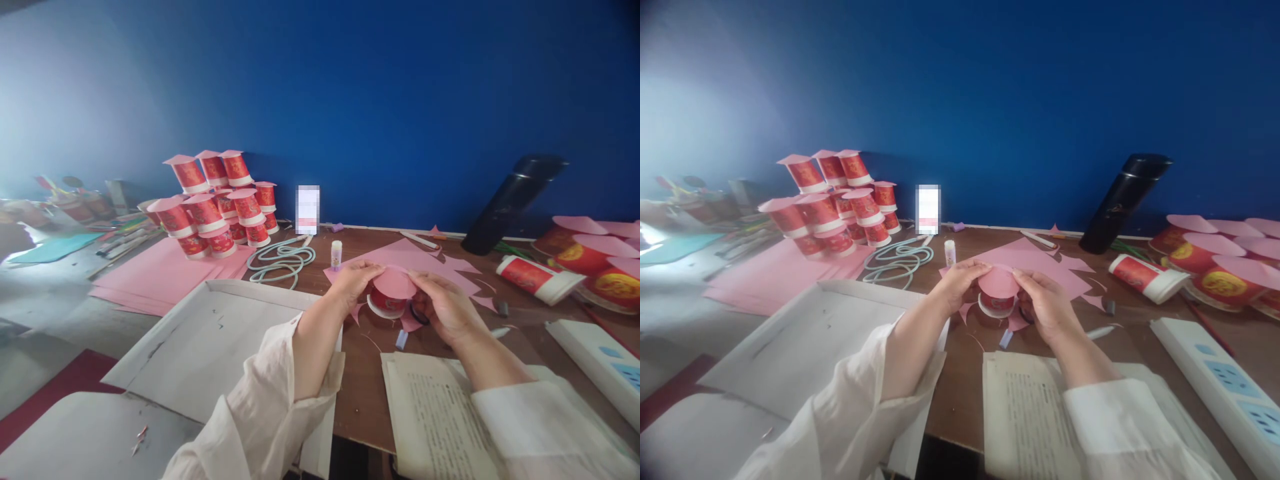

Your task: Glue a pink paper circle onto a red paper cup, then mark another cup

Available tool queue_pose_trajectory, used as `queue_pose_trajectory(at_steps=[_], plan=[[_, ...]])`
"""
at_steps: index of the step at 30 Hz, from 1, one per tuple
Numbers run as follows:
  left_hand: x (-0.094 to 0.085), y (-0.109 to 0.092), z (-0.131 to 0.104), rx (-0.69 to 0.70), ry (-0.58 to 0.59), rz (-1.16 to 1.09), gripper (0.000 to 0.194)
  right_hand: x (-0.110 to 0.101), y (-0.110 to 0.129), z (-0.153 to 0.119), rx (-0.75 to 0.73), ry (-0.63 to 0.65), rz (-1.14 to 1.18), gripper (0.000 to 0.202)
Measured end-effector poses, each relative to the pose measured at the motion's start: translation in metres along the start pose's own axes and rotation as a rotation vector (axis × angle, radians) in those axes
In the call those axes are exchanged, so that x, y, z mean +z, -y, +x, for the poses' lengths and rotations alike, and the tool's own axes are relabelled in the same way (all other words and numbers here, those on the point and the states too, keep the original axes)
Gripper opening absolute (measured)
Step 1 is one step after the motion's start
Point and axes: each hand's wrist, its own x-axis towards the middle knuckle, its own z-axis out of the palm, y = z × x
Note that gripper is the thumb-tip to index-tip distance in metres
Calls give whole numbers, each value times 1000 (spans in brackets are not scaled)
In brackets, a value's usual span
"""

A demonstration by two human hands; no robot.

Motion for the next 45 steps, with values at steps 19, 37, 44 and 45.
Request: queue_pose_trajectory(at_steps=[19, 37, 44, 45], plan=[[3, 1, 0, -70, -58, -34, 12, 1, 2, -2, 3, -9, 8, 34], [2, 1, -1, -54, -7, 24, 16, 0, 3, -4, 50, 99, 73, 29], [3, 0, -2, -62, -25, 22, 15, 1, 0, -4, 23, 109, 86, 33], [3, 0, -2, -57, -27, 24, 15, 1, -1, -4, 16, 108, 74, 33]])
